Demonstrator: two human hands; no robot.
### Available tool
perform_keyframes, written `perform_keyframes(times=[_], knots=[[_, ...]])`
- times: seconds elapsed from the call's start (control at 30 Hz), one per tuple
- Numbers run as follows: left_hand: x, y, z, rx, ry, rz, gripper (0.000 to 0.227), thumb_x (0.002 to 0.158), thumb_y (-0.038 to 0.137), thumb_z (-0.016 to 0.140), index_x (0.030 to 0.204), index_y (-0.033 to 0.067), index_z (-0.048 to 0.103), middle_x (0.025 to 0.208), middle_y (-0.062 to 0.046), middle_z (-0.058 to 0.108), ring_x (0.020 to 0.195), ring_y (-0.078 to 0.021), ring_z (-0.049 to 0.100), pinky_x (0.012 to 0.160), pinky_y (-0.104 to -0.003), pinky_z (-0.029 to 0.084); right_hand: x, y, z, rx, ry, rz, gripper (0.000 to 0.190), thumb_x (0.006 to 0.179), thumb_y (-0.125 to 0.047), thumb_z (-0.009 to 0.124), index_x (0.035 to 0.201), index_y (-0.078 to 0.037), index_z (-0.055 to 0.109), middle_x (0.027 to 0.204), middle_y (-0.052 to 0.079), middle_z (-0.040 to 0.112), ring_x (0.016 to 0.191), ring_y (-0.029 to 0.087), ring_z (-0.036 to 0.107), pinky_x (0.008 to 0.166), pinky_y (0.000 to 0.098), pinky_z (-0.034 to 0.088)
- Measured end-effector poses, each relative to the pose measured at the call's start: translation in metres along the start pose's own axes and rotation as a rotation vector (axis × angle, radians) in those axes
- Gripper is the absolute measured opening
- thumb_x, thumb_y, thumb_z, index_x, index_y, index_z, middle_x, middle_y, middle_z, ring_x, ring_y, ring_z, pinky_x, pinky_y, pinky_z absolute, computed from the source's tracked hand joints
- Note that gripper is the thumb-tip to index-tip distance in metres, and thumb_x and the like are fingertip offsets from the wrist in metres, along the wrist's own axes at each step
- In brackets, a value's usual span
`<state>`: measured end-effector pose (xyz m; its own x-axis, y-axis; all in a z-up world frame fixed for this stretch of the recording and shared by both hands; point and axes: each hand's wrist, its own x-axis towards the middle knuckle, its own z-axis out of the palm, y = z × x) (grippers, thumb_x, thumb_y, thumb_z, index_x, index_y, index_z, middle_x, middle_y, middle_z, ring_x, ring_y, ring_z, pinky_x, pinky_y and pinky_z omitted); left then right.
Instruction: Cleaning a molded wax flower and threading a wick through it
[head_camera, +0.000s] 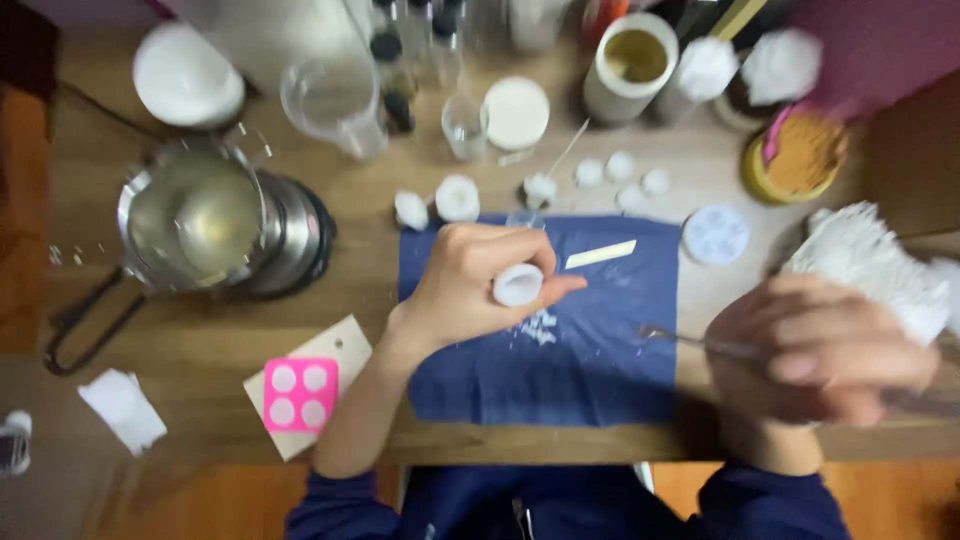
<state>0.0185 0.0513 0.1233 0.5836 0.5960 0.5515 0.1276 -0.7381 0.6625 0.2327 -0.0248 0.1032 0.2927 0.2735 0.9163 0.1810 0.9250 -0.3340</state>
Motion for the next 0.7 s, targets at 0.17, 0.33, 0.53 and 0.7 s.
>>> perform_keyframes(times=[0.17, 0.33, 0.53, 0.7], knots=[[0.012, 0.007, -0.007, -0.061, 0.036, 0.022, 0.036, 0.079, 0.012, 0.076, 0.061, 0.0098, 0.045, 0.051, 0.003, 0.041, 0.044, -0.0096, 0.037, 0.044, -0.023, 0.026, 0.051, -0.032, -0.007, -0.048, -0.999, 0.281, 0.025, 0.094, -0.025, 0.040, 0.077, -0.007, 0.042, 0.107, 0.024, 0.063, 0.072, 0.029, 0.071, 0.062, 0.0361, 0.056], [0.009, -0.004, -0.007, -0.050, 0.027, -0.019, 0.037, 0.079, 0.011, 0.075, 0.058, 0.0108, 0.044, 0.049, 0.004, 0.039, 0.044, -0.0091, 0.035, 0.044, -0.024, 0.026, 0.047, -0.030, 0.023, -0.339, -0.913, 0.098, 0.025, 0.089, -0.034, 0.053, 0.090, -0.010, 0.058, 0.105, 0.009, 0.068, 0.095, 0.014, 0.070, 0.071, 0.0255, 0.046], [0.009, 0.000, -0.003, -0.041, 0.025, 0.019, 0.036, 0.080, 0.012, 0.073, 0.059, 0.0092, 0.045, 0.050, 0.001, 0.040, 0.044, -0.0120, 0.036, 0.045, -0.026, 0.028, 0.046, -0.016, 0.043, -0.361, -0.857, -0.268, 0.023, 0.091, -0.029, 0.061, 0.091, -0.006, 0.061, 0.092, 0.011, 0.071, 0.084, 0.017, 0.073, 0.053, 0.0190, 0.046], [0.009, 0.004, -0.004, -0.062, 0.012, 0.024, 0.035, 0.081, 0.013, 0.071, 0.059, 0.0089, 0.044, 0.048, 0.001, 0.040, 0.042, -0.0137, 0.036, 0.046, -0.026, 0.028, 0.039, -0.009, 0.043, -0.372, -0.843, -0.311, 0.022, 0.092, -0.029, 0.059, 0.090, -0.006, 0.061, 0.090, 0.013, 0.070, 0.081, 0.018, 0.073, 0.053, 0.0195, 0.048]])
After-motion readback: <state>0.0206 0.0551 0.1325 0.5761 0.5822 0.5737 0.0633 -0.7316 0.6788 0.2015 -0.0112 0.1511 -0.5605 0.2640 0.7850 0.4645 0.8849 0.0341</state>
